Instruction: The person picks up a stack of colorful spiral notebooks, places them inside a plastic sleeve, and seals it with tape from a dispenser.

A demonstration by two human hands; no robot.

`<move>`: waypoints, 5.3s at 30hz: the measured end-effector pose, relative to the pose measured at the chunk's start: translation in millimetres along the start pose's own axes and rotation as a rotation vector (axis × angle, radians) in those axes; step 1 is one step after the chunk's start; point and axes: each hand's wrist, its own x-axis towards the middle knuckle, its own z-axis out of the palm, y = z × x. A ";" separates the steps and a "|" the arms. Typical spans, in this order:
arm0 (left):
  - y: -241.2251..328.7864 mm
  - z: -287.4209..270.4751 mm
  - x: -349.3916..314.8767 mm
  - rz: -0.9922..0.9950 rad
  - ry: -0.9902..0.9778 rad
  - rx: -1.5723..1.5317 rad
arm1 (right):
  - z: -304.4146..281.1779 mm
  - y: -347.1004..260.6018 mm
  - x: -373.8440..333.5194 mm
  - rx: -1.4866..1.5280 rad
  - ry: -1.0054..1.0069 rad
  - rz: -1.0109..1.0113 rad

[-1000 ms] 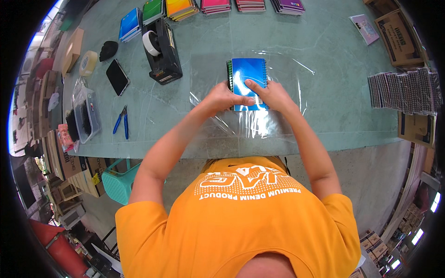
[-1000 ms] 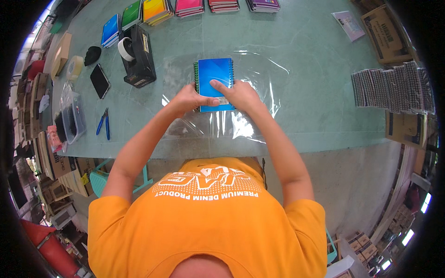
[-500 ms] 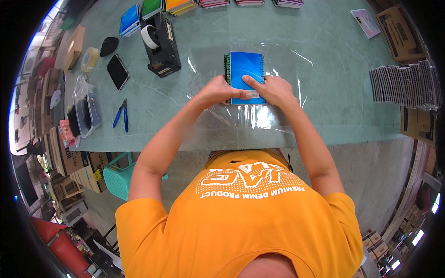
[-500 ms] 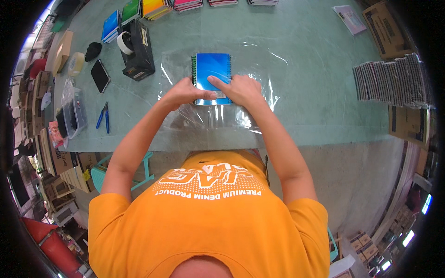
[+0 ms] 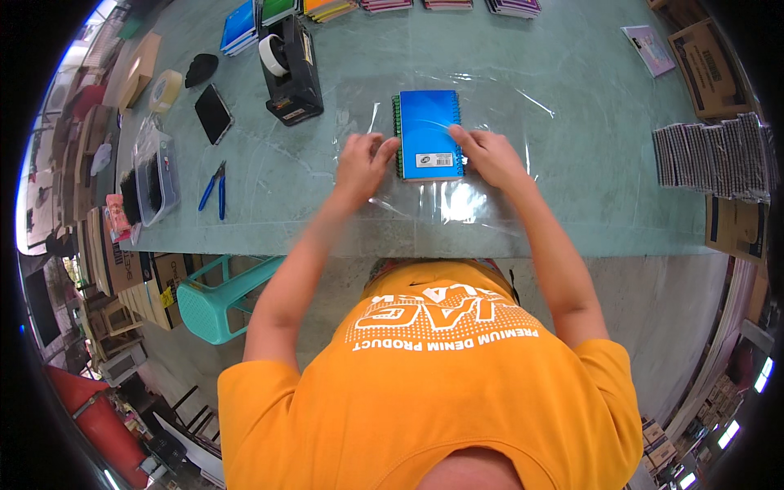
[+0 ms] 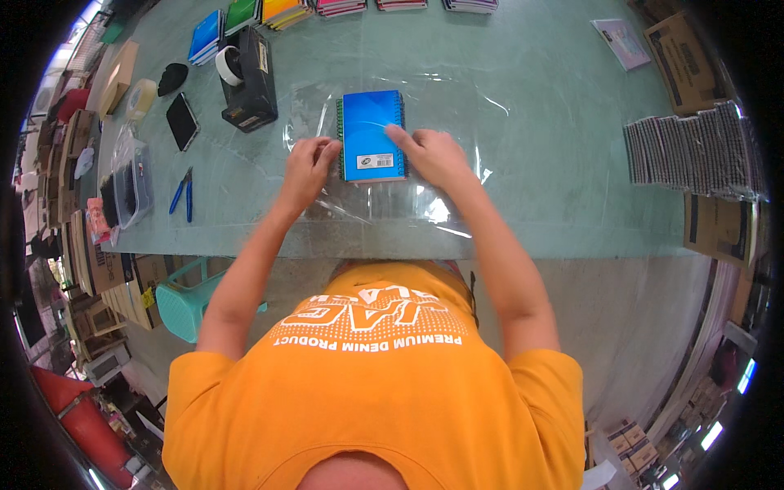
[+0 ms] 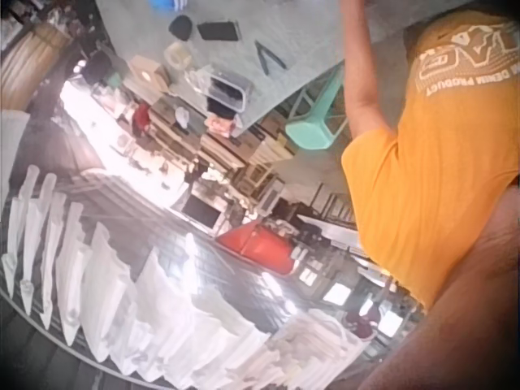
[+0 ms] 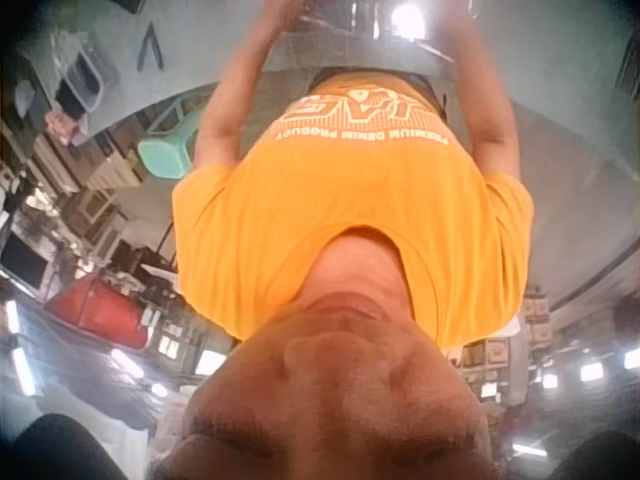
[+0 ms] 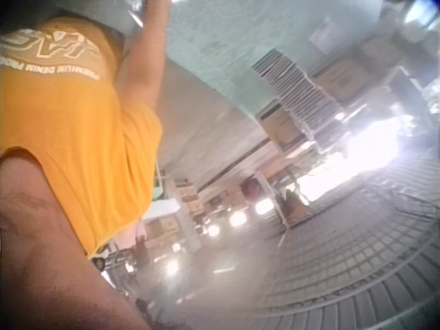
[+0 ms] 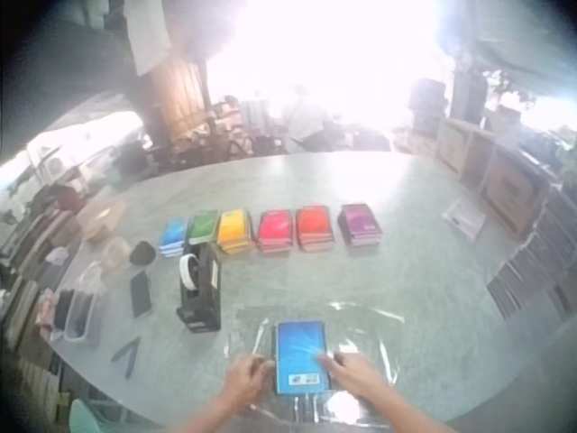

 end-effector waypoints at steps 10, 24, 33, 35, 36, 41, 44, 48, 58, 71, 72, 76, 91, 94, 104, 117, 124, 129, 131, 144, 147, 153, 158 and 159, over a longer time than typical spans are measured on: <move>-15.7 -9.6 -73.2 0.229 0.473 0.281 | 15.2 80.0 -9.9 -0.350 0.672 -0.653; 10.5 -4.5 34.5 -0.402 -0.156 -0.685 | -20.5 65.1 -20.6 0.942 -0.180 0.128; 9.3 14.3 39.4 -0.135 0.109 -0.460 | -44.3 0.9 -31.8 0.337 -0.268 -0.079; 13.1 21.6 51.9 -0.060 0.164 -0.426 | -44.6 -30.7 -30.0 0.201 -0.218 -0.202; 14.9 25.7 57.0 -0.016 0.191 -0.410 | -37.6 -40.1 -28.5 0.176 -0.217 -0.230; 26.9 44.2 53.6 0.104 0.148 -0.222 | 18.1 -55.9 -7.0 -0.096 -0.061 -0.339; 19.1 44.9 52.5 0.125 0.149 -0.224 | 27.9 -59.1 -7.0 -0.140 -0.022 -0.320; 18.2 38.3 63.3 0.197 0.216 -0.010 | 44.7 -66.9 -19.6 -0.306 0.127 -0.235; 110.0 19.4 165.2 0.542 -0.350 0.371 | 76.3 -66.8 -40.9 -0.226 0.502 -0.260; 60.5 0.8 199.6 0.527 -0.818 0.131 | 30.4 -60.7 -35.9 -0.438 0.310 -0.382; 44.0 -13.5 196.6 0.578 -0.788 0.168 | 27.3 -58.7 -32.3 -0.465 0.406 -0.502; -12.3 -54.3 177.1 0.458 -0.766 0.498 | 18.7 -56.3 -24.1 -0.361 0.257 -0.493; 30.2 -55.0 13.9 -0.405 -0.380 -0.361 | 0.5 -38.1 -2.9 -0.435 0.110 -0.652; 53.3 -43.4 15.9 -0.058 -0.307 -0.042 | 2.3 -30.8 1.8 -0.368 0.118 -0.716; 92.6 -5.9 31.1 0.068 -0.524 0.460 | -3.8 -29.6 21.1 -0.536 -0.063 -0.770; 85.0 1.7 24.1 0.097 -0.398 0.472 | -61.1 -49.4 84.4 -0.087 0.190 -0.804; 80.4 -1.4 17.8 0.184 -0.332 0.408 | -31.7 -22.5 6.9 -0.256 -0.121 -0.818; 41.4 -66.2 29.8 0.105 -0.062 0.010 | -25.5 -18.9 3.9 -0.281 0.000 -0.787; 7.0 -107.2 42.5 0.031 0.271 -0.029 | -21.2 -23.1 -0.3 -0.302 0.022 -0.757; 56.3 -1.9 15.5 0.249 -0.066 0.086 | 2.2 -17.9 -10.5 -0.346 0.401 -0.636; 43.5 -2.3 23.1 0.225 -0.058 0.087 | -2.2 -12.7 -4.5 -0.354 0.299 -0.668; 39.1 -28.2 22.4 -0.330 -0.053 -0.349 | -6.3 -17.5 -3.4 -0.441 0.187 -0.687; 39.8 -28.2 24.2 -0.250 -0.087 -0.215 | -9.5 -25.3 -1.1 -0.476 0.164 -0.716; 34.2 -32.8 21.9 -0.275 -0.110 -0.234 | -8.5 -23.6 -0.1 -0.479 0.165 -0.743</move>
